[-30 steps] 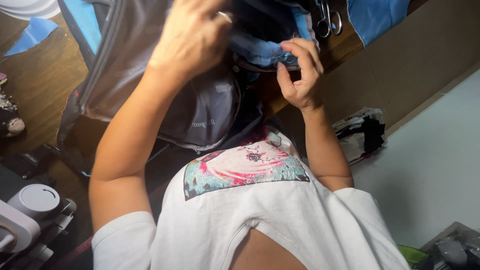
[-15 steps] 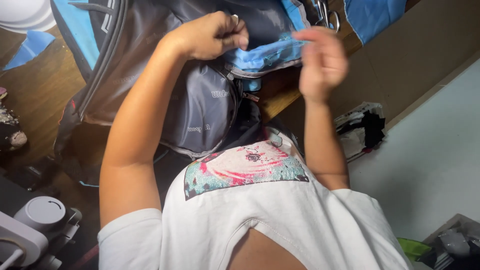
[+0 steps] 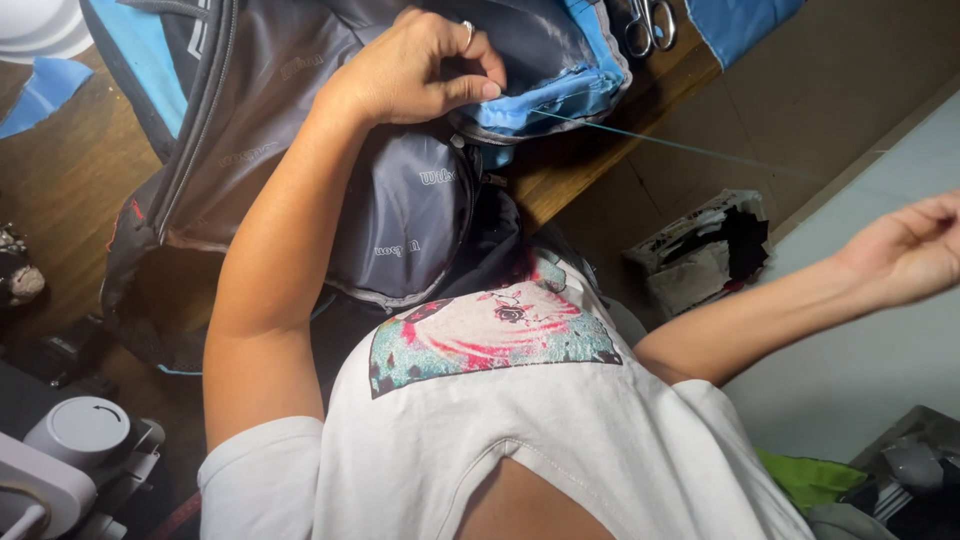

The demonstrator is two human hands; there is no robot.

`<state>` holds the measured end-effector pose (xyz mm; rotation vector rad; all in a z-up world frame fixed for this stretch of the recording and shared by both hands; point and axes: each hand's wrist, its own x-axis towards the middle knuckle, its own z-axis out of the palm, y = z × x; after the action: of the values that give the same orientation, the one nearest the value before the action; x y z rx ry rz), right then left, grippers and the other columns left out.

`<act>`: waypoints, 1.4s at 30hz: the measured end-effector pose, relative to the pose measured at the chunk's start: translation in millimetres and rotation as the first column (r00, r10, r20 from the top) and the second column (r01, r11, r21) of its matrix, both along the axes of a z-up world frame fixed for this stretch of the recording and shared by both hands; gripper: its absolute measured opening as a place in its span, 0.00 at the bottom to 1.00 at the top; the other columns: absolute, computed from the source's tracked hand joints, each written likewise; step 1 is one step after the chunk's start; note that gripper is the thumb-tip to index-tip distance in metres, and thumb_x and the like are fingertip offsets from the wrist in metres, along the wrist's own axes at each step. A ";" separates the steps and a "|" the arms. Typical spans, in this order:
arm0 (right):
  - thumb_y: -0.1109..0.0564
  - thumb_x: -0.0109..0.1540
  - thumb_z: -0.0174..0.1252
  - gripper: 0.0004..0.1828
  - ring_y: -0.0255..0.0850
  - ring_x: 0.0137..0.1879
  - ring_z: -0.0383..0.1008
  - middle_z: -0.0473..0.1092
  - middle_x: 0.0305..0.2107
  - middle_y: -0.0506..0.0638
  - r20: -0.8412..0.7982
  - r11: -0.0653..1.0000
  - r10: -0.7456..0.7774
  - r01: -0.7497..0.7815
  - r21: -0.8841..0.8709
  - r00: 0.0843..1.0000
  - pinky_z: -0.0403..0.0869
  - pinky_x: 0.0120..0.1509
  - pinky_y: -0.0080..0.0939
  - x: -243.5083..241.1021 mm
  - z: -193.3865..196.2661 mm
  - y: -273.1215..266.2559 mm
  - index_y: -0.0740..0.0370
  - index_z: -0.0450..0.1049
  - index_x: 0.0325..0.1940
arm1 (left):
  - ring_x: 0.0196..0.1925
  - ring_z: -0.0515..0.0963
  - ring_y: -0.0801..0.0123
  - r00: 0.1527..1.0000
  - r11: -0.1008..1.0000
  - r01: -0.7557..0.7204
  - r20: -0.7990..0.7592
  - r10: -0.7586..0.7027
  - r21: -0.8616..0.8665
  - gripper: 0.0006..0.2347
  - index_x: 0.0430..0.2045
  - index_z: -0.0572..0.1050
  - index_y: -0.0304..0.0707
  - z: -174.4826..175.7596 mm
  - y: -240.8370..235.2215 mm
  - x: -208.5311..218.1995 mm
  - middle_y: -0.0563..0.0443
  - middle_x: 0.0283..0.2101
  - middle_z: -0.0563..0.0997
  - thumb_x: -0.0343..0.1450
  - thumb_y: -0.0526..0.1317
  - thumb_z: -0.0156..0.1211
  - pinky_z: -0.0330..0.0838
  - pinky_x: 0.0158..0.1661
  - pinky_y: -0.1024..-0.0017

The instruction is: The person sews the inner lining of a backpack by hand, pulling a blue thread through the fabric with a needle while holding the material steady.

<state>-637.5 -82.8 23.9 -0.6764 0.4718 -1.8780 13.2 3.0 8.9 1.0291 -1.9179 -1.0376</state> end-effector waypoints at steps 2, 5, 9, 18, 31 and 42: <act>0.85 0.60 0.46 0.17 0.56 0.52 0.75 0.74 0.44 0.70 -0.266 0.850 -0.508 0.527 0.003 0.819 0.76 0.45 0.40 39.1 2.6 -9.4 0.87 0.77 0.47 | 0.37 0.83 0.62 0.999 0.988 -0.004 -0.041 -0.002 -0.156 0.03 0.37 0.80 0.36 7.1 4.6 -1.4 0.52 0.36 0.84 0.80 0.35 0.64 0.71 0.43 0.68; 0.71 0.64 0.56 0.08 0.40 0.27 0.55 0.72 0.39 0.67 -0.733 0.945 -0.327 0.225 -0.239 0.596 0.51 0.26 0.38 203.8 43.5 15.8 0.73 0.76 0.47 | 0.44 0.79 0.54 0.996 0.930 -0.065 0.027 0.080 -0.362 0.10 0.35 0.83 0.42 7.1 10.0 -2.6 0.45 0.42 0.79 0.65 0.32 0.56 0.68 0.45 0.57; 0.70 0.66 0.62 0.03 0.46 0.37 0.75 0.73 0.34 0.56 -0.961 0.964 -0.153 -0.178 -0.196 0.228 0.74 0.43 0.43 343.8 50.8 65.2 0.69 0.80 0.40 | 0.48 0.76 0.58 0.987 0.896 -0.136 0.019 0.158 -0.423 0.06 0.29 0.83 0.44 5.5 21.7 -5.4 0.52 0.47 0.74 0.64 0.35 0.62 0.60 0.55 0.53; 0.72 0.67 0.69 0.05 0.47 0.42 0.72 0.71 0.36 0.57 -0.981 0.634 -0.187 -0.769 -0.084 -0.047 0.74 0.47 0.42 391.5 41.7 38.0 0.75 0.82 0.46 | 0.32 0.72 0.56 0.957 0.807 -0.161 0.110 0.268 -0.568 0.05 0.24 0.83 0.39 -3.5 30.9 -5.8 0.51 0.34 0.76 0.64 0.36 0.75 0.65 0.34 0.61; 0.65 0.72 0.51 0.08 0.52 0.39 0.68 0.66 0.34 0.59 -0.888 0.627 -0.459 -0.701 -0.340 0.020 0.70 0.42 0.48 400.5 13.0 49.7 0.71 0.69 0.39 | 0.34 0.74 0.62 0.807 0.698 -0.161 0.314 0.500 -0.698 0.10 0.31 0.84 0.57 -11.7 28.5 -26.1 0.60 0.34 0.78 0.67 0.54 0.75 0.62 0.40 0.63; 0.62 0.72 0.51 0.09 0.51 0.41 0.69 0.66 0.35 0.58 -0.944 0.704 -0.320 -0.648 -0.291 0.076 0.72 0.45 0.46 400.0 1.7 50.7 0.71 0.68 0.40 | 0.37 0.79 0.61 0.977 0.928 -0.173 0.060 0.204 -0.329 0.09 0.38 0.87 0.43 -6.0 22.4 -16.9 0.53 0.38 0.83 0.71 0.45 0.78 0.66 0.42 0.63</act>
<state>-237.5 -32.1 25.6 -2.5625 0.4234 -0.8828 -3.7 25.4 2.9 1.0606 -1.9370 -0.5524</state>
